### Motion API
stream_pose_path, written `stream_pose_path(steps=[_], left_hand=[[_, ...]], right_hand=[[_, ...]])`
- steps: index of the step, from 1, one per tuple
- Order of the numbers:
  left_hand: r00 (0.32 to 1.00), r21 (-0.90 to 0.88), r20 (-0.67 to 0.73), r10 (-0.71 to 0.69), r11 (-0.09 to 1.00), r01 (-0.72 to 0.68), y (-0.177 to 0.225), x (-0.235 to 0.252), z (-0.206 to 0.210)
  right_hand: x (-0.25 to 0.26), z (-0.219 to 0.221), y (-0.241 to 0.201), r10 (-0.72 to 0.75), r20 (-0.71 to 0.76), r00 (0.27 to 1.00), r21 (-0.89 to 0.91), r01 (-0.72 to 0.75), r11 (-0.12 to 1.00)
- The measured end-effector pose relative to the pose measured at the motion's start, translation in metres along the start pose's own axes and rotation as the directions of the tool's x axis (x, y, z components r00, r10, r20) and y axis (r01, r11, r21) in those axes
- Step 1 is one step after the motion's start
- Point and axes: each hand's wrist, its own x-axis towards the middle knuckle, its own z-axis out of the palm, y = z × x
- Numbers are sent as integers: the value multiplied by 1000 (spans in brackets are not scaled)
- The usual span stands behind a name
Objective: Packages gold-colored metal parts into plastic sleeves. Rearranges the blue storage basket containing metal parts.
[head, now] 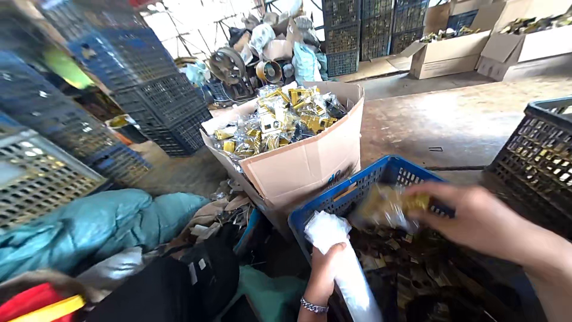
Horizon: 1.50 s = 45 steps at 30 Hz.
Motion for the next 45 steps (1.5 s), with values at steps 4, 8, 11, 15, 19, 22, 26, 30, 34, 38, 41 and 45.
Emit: stream_pose_path(steps=[4,8,11,15,19,22,26,30,34,38,41,45], left_hand=[[997,81,65,-32,996,27,-6,-13,9],[988,194,146,55,977,-83,-28,-19,31],[982,55,176,-67,997,59,-23,-23,39],[930,-209,362,-60,967,143,-7,-20,32],[934,101,347,-84,993,52,1,-16,25],[964,216,260,-59,976,2,-6,-4,28],[882,394,-11,472,812,-430,-19,25,9],[923,278,63,381,881,-383,-8,19,5],[930,14,365,45,998,-54,-9,-3,26],[877,279,32,479,838,-468,-9,24,-1],[779,496,-105,618,712,-497,-11,32,-15],[814,424,-43,580,748,-510,-12,31,-15]], right_hand=[[4,33,-4,97,-49,994,162,-88,983],[-39,97,0,294,307,905,269,-379,885],[-48,104,2,371,168,913,463,-405,789],[-51,99,8,376,350,858,733,-501,461],[-52,92,9,465,383,798,728,-570,380],[-50,85,12,457,438,774,670,-620,408],[-59,86,23,419,490,764,684,-635,359],[-53,90,21,477,473,741,694,-647,316],[-28,93,14,242,606,757,575,-628,524],[-5,104,48,392,262,882,775,-434,459],[-3,122,95,540,263,800,648,-561,515],[-43,220,153,642,543,541,48,-783,620]])
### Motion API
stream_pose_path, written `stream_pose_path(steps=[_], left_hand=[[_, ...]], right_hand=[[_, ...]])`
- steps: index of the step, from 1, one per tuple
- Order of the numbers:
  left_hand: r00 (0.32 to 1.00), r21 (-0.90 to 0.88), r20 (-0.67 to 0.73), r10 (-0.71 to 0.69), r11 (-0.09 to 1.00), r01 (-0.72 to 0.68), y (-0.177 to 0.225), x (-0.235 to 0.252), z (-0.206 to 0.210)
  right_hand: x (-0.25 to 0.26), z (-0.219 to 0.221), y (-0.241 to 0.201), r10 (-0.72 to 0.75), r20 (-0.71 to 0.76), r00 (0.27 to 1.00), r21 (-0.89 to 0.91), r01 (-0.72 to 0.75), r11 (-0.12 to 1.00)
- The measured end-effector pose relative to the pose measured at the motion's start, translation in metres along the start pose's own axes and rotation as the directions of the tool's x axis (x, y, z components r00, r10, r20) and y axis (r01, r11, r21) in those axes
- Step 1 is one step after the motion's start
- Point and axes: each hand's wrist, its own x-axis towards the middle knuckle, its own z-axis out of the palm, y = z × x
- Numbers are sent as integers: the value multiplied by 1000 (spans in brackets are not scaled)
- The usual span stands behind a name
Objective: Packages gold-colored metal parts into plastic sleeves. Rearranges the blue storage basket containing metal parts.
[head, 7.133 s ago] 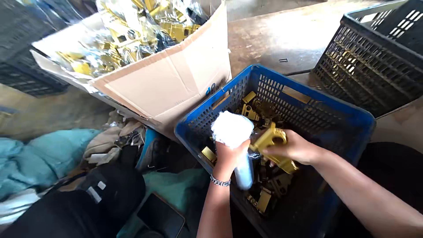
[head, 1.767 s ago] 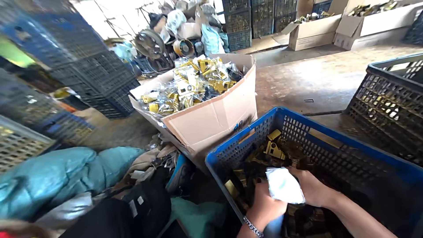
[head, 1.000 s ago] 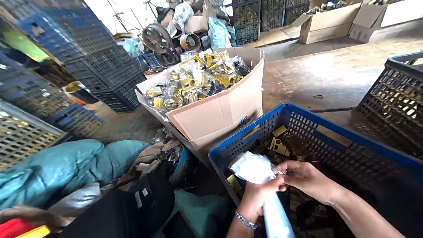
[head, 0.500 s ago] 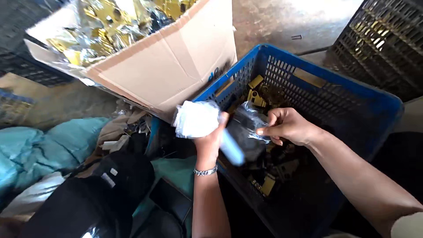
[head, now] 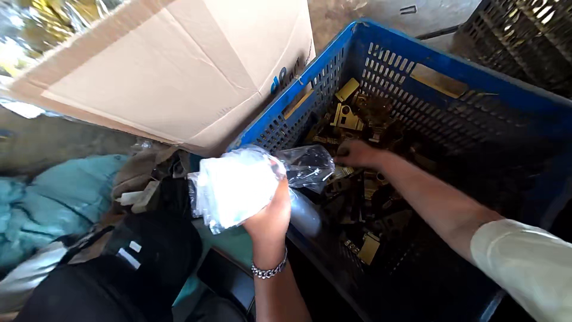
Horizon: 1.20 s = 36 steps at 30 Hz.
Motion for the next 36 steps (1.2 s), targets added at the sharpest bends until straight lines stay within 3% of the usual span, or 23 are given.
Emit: stream_pose_path(steps=[3,4,6,8,11,15,19,22,24,27,30,33,35,36], left_hand=[[999,-38,33,1,999,0,-3,-3,7],[1000,-39,24,7,999,-6,-3,-1,10],[1000,-15,13,22,1000,-22,-3,0,11],[1000,13,4,31,999,-31,-5,-2,10],[999,42,5,43,998,-44,-4,-4,13],[985,40,95,148,988,-152,-10,-12,20],[961,43,177,213,974,-224,-3,-27,31],[949,-22,249,195,980,-196,4,-40,36],[945,-118,325,44,993,-6,15,-45,37],[889,-222,357,-287,898,380,32,-37,38],[879,-275,336,-339,857,435,33,-29,34],[866,-287,394,-306,855,433,35,-31,29],[854,-280,415,-313,850,447,37,-32,30],[857,-293,395,-332,838,460,39,-31,30]], right_hand=[[14,56,23,188,184,965,-232,-144,962],[10,61,21,228,202,952,-217,-184,959],[0,58,20,261,179,949,29,-270,962],[-14,30,11,271,163,949,343,-312,886],[-55,-31,-18,177,99,979,580,-201,789],[-136,-81,-30,-169,49,984,693,89,716],[-187,-81,-33,-354,-81,932,614,327,719],[-197,-72,-51,-310,6,951,460,273,845],[-192,-60,-63,-221,-46,974,470,217,856],[-180,-47,-61,-300,-336,893,238,388,890],[-180,-55,-60,-419,-260,870,138,463,876],[-176,-63,-70,-366,-122,923,195,383,903],[-167,-53,-75,-330,-210,920,236,375,897],[-163,-45,-74,-363,-315,877,136,420,897]])
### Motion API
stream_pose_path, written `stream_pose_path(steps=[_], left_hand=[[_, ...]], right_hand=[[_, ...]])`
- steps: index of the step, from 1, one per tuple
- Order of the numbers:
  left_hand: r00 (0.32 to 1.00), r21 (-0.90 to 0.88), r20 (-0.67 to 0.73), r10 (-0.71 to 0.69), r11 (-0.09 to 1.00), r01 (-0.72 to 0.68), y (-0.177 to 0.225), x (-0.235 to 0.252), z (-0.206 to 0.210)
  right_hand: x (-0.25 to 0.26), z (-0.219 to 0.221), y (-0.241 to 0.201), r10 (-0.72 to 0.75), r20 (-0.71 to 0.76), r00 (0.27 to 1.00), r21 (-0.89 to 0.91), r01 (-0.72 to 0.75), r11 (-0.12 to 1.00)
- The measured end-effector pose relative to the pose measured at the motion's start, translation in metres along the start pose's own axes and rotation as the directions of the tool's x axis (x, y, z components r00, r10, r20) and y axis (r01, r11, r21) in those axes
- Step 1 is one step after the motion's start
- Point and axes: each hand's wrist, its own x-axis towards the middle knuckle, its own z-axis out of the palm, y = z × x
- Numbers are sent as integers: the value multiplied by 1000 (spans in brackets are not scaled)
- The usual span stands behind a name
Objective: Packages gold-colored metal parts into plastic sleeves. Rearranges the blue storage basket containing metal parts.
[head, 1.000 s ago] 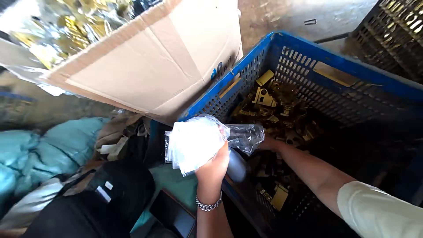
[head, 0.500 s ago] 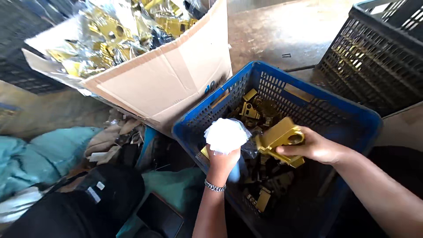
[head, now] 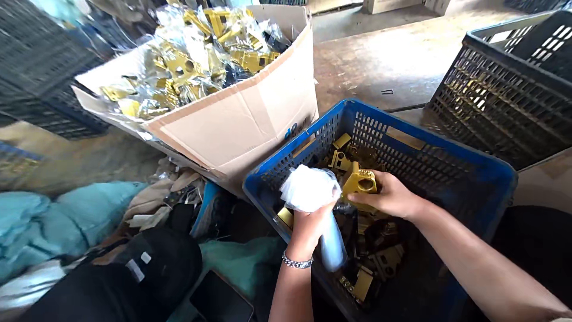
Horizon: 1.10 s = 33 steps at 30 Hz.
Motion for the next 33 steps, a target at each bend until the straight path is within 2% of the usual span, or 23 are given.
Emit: stream_pose_path(steps=[1,2,3,5,7,8,10,13,15,17,19,20,22,23,24,25,26,27,28,29,30,31,33], left_hand=[[999,-31,-31,-7,999,6,2,2,0],[998,-64,-59,-13,998,9,3,4,1],[997,-95,-74,-20,995,13,3,4,2],[998,-42,-67,-13,999,10,-2,2,3],[999,155,1,52,987,-51,-12,3,3],[992,269,46,114,955,-122,-19,2,3],[956,415,76,285,862,-290,-29,8,1],[902,442,-47,430,819,-367,-28,17,-7],[880,533,15,474,741,-408,-21,7,-7],[864,591,252,436,638,-494,-17,-14,1],[826,481,378,419,673,-562,-22,-18,6],[842,411,339,419,739,-533,-25,-14,6],[964,293,146,224,921,-258,-17,-7,-2],[997,210,47,66,975,-75,-6,-2,-8],[998,117,-22,-52,992,55,4,3,-13],[989,46,-80,-126,990,130,12,6,-17],[978,-2,-126,-165,986,166,17,6,-17],[972,-27,-152,-180,984,178,19,5,-17],[971,-31,-165,-175,985,172,18,4,-17],[975,-12,-161,-152,988,152,14,2,-16],[984,30,-143,-107,993,112,9,0,-16],[991,83,-127,-49,995,59,2,-2,-14],[997,181,-57,46,983,-35,-10,-5,-7]], right_hand=[[0,10,3,-99,-81,992,-158,85,984],[0,18,5,-168,-79,983,-320,135,938],[0,26,3,-141,0,990,-445,126,887],[7,37,-6,142,165,976,-532,-33,846],[22,39,-2,282,138,949,-410,-205,889],[26,39,4,275,111,955,-318,-228,920],[30,33,3,236,138,962,-101,-223,969],[21,19,-6,137,89,987,229,-154,961],[19,16,-6,65,-76,995,178,-51,983],[21,18,4,-82,-164,983,-68,72,995],[21,13,10,-33,-2,999,-251,31,968],[21,6,5,94,126,988,-369,-42,928],[30,-9,-11,382,359,852,-629,-82,773],[33,-17,-19,393,408,824,-657,-34,753],[33,-28,-32,312,423,851,-629,27,777],[30,-40,-47,141,380,914,-553,103,827],[27,-50,-57,-143,255,956,-436,246,866],[31,-56,-66,-395,69,916,-316,396,862],[36,-58,-75,-506,-91,857,-168,488,856],[40,-57,-85,-512,-163,843,-14,517,856],[41,-53,-86,-478,-151,865,50,489,871],[40,-43,-79,-423,-69,903,10,425,905],[33,-15,-55,-161,203,966,-107,186,977]])
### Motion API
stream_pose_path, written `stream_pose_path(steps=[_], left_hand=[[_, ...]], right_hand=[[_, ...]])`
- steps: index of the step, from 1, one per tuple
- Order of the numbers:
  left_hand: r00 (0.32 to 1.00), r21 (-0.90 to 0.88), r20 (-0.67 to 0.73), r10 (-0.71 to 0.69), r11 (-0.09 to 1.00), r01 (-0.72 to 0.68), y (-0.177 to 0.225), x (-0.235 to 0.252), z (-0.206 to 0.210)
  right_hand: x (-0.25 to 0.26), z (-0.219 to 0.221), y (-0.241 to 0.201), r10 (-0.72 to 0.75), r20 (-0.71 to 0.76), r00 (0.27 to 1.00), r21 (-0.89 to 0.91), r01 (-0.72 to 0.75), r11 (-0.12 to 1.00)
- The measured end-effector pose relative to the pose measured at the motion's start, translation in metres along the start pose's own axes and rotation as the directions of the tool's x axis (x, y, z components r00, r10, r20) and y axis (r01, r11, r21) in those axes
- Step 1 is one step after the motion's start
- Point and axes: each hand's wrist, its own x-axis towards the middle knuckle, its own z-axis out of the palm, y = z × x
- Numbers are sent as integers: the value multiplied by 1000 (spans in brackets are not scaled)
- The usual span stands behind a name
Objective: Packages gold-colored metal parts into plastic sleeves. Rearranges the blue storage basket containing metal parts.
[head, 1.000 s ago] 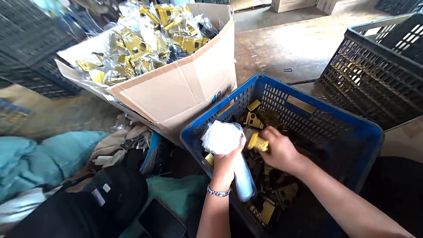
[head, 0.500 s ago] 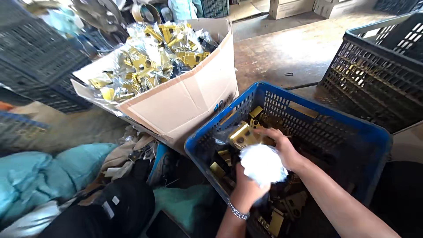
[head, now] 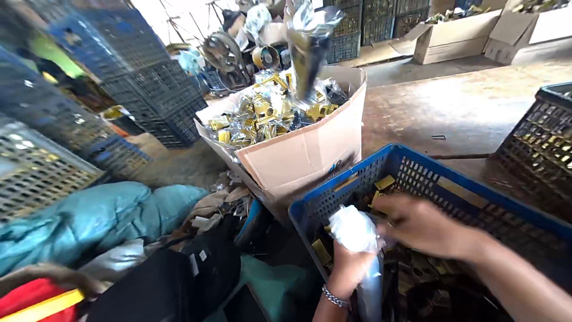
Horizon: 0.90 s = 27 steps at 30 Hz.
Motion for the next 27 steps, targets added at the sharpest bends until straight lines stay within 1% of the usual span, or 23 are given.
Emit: stream_pose_path(steps=[1,3,4,6,7,8,9,10,12,14,15,16,17,18,19,20,21,22,23,24,25,26,27], left_hand=[[998,46,25,59,997,-60,-5,-1,5],[989,64,66,129,989,-133,-10,0,13],[990,22,96,108,994,-110,-9,0,15],[978,-172,207,-26,983,63,-1,-6,14],[957,-266,282,-74,952,152,4,-8,14],[935,-315,341,-98,925,212,7,-7,14],[923,-313,367,-113,920,237,9,-6,13],[921,-247,367,-128,942,229,9,-4,11],[956,-38,283,-82,995,97,7,-2,9],[988,194,89,123,971,-139,-1,7,5],[973,318,-33,230,925,-208,-3,15,0],[949,404,-134,284,890,-210,-3,24,-9],[932,433,-196,303,880,-195,-2,32,-18],[940,390,-204,272,904,-177,0,36,-25],[972,256,-155,175,958,-132,3,34,-25],[996,68,-44,77,995,-74,7,29,-19],[995,-99,98,4,995,6,9,23,-10],[978,-199,207,-35,977,77,10,17,-1],[963,-239,266,-37,966,103,10,14,3],[967,-204,253,3,978,50,9,14,-1],[980,-105,182,75,993,-57,8,17,-9],[983,52,86,164,984,-169,8,23,-19],[967,196,1,254,948,-249,5,29,-29]], right_hand=[[-4,16,12,98,71,993,37,-101,994],[-12,33,33,157,24,987,219,-158,963],[-17,37,40,191,-13,982,350,-174,920],[-26,38,49,282,28,959,579,-246,778],[-31,38,53,293,69,954,632,-269,727],[-34,37,56,283,89,955,648,-271,712],[-36,35,59,276,80,958,639,-262,723],[-38,33,60,274,51,960,615,-246,749],[-40,30,60,281,19,960,590,-238,771],[-41,25,55,245,123,962,556,-271,785],[-42,22,51,230,149,962,538,-274,798],[-42,21,50,223,126,967,545,-255,799],[-40,20,48,241,71,968,565,-238,790],[-37,19,46,288,15,958,581,-243,777],[-32,19,44,325,-11,946,577,-259,774],[-26,19,42,319,2,948,547,-268,793],[-19,21,39,270,61,961,503,-264,823],[-10,21,34,214,166,963,442,-267,857],[-1,19,27,188,287,939,359,-288,888],[8,15,22,173,368,913,298,-292,909],[16,9,22,143,393,908,285,-268,920],[25,3,28,83,355,931,324,-206,923],[35,-1,40,41,269,962,373,-144,917]])
